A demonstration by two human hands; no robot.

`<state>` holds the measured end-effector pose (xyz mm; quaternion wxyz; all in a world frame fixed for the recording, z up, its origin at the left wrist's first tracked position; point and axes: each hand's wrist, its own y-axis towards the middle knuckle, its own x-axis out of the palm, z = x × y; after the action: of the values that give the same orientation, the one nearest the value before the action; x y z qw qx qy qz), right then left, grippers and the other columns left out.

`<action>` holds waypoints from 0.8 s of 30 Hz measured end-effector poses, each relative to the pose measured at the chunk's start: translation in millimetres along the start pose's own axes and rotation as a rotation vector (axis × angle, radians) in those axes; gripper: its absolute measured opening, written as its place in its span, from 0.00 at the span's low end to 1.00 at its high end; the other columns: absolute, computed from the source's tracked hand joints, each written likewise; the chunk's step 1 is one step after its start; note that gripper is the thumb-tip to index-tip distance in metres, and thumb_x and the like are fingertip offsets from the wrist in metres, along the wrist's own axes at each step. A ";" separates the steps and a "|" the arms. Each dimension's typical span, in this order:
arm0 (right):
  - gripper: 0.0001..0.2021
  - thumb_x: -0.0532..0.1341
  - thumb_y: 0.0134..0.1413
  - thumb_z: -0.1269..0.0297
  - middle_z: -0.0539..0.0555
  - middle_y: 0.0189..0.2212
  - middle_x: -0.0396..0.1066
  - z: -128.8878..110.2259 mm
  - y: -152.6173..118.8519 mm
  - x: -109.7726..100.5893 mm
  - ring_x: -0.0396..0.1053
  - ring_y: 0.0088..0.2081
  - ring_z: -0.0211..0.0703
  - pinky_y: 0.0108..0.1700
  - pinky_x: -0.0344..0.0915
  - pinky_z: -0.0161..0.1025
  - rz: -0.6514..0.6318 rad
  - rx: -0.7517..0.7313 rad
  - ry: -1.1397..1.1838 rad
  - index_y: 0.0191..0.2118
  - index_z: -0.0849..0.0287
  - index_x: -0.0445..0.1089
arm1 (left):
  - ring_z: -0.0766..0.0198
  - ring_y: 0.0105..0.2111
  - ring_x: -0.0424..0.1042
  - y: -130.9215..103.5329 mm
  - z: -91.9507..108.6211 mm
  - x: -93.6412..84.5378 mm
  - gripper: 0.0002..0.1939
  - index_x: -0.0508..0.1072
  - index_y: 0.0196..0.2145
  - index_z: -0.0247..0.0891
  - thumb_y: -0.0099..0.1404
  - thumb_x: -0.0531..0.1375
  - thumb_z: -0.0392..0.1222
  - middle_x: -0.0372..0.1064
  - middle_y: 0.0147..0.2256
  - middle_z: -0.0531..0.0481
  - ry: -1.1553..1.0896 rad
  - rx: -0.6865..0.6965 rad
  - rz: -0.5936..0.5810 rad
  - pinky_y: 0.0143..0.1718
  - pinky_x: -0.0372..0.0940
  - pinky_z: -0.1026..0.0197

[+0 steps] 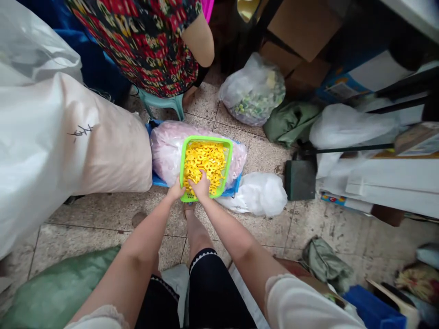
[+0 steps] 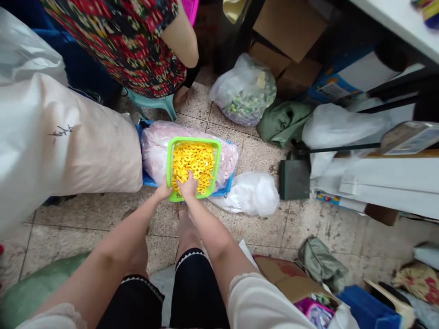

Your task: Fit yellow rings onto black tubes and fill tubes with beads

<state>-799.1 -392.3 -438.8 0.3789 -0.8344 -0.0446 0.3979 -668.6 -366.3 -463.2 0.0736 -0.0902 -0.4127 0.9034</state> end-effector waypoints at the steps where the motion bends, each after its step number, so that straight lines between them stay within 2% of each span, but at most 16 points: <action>1: 0.34 0.65 0.47 0.57 0.60 0.50 0.66 -0.8 -1.3 1.2 0.63 0.53 0.55 0.58 0.56 0.48 0.018 -0.002 -0.009 0.60 0.57 0.56 | 0.47 0.54 0.66 2.3 -1.1 -0.4 0.46 0.46 0.64 0.25 0.50 0.63 0.31 0.66 0.53 0.32 0.000 0.001 -0.012 0.58 0.58 0.49; 4: 0.38 0.65 0.47 0.58 0.62 0.54 0.60 -5.7 -5.9 0.2 0.58 0.58 0.57 0.59 0.55 0.48 0.056 -0.021 -0.024 0.63 0.57 0.51 | 0.49 0.55 0.64 3.5 -3.4 0.5 0.45 0.47 0.63 0.25 0.51 0.61 0.29 0.60 0.58 0.32 -0.022 0.026 -0.043 0.59 0.57 0.51; 6: 0.41 0.65 0.45 0.59 0.63 0.59 0.53 -10.1 -10.6 -3.9 0.54 0.60 0.58 0.60 0.55 0.47 0.068 -0.040 -0.028 0.64 0.57 0.49 | 0.52 0.56 0.63 -1.3 -3.3 1.3 0.43 0.47 0.63 0.26 0.52 0.59 0.29 0.57 0.60 0.33 -0.049 0.048 -0.057 0.59 0.58 0.54; 9: 0.42 0.66 0.44 0.61 0.64 0.62 0.42 -16.3 -23.4 -16.8 0.53 0.61 0.60 0.59 0.58 0.47 0.057 -0.092 -0.033 0.65 0.54 0.49 | 0.55 0.54 0.64 -18.0 -1.6 1.0 0.40 0.47 0.63 0.28 0.54 0.57 0.30 0.59 0.59 0.35 -0.102 0.058 -0.085 0.56 0.62 0.56; 12: 0.41 0.66 0.44 0.65 0.63 0.62 0.39 -19.7 -45.1 -37.1 0.50 0.64 0.59 0.61 0.57 0.47 0.022 -0.203 -0.036 0.65 0.52 0.50 | 0.55 0.55 0.64 -44.6 -0.6 -2.0 0.41 0.44 0.64 0.30 0.55 0.56 0.33 0.59 0.59 0.36 -0.158 0.055 -0.104 0.54 0.64 0.55; 15: 0.42 0.66 0.44 0.68 0.62 0.64 0.34 -20.8 -75.3 -60.0 0.46 0.66 0.56 0.64 0.53 0.46 -0.047 -0.298 -0.025 0.66 0.53 0.50 | 0.54 0.56 0.62 -78.7 -2.9 -8.9 0.42 0.43 0.63 0.30 0.55 0.58 0.34 0.56 0.60 0.35 -0.207 0.060 -0.100 0.57 0.62 0.54; 18: 0.41 0.66 0.46 0.62 0.62 0.65 0.37 -19.6 -109.9 -83.8 0.43 0.67 0.55 0.63 0.55 0.49 -0.104 -0.391 0.001 0.65 0.53 0.50 | 0.52 0.57 0.61 -119.9 -8.7 -19.7 0.43 0.43 0.63 0.30 0.54 0.59 0.34 0.55 0.60 0.35 -0.258 0.072 -0.096 0.58 0.61 0.54; 20: 0.38 0.63 0.51 0.56 0.62 0.64 0.44 -16.2 -131.3 -102.2 0.53 0.63 0.53 0.58 0.61 0.48 -0.101 -0.449 0.087 0.65 0.53 0.49 | 0.52 0.58 0.61 -152.3 -14.0 -28.2 0.44 0.43 0.63 0.31 0.53 0.59 0.35 0.56 0.59 0.36 -0.295 0.075 -0.093 0.57 0.62 0.54; 22: 0.33 0.57 0.57 0.52 0.63 0.62 0.51 -10.4 -148.9 -124.1 0.63 0.55 0.48 0.52 0.66 0.46 -0.024 -0.459 0.188 0.65 0.54 0.48 | 0.51 0.57 0.61 -188.8 -20.2 -36.4 0.43 0.43 0.63 0.33 0.54 0.59 0.35 0.58 0.59 0.37 -0.333 0.078 -0.091 0.57 0.62 0.53; 24: 0.32 0.55 0.58 0.50 0.65 0.60 0.55 -3.8 -163.9 -148.9 0.64 0.54 0.48 0.52 0.66 0.47 0.092 -0.419 0.214 0.64 0.57 0.50 | 0.51 0.57 0.62 -229.1 -27.4 -42.9 0.44 0.42 0.63 0.33 0.54 0.59 0.37 0.58 0.58 0.36 -0.367 0.096 -0.085 0.57 0.62 0.51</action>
<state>-860.3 -334.3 -234.0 0.1813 -0.9334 -0.0476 0.3060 -607.3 -206.5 -302.5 0.0393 0.0973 -0.3793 0.9193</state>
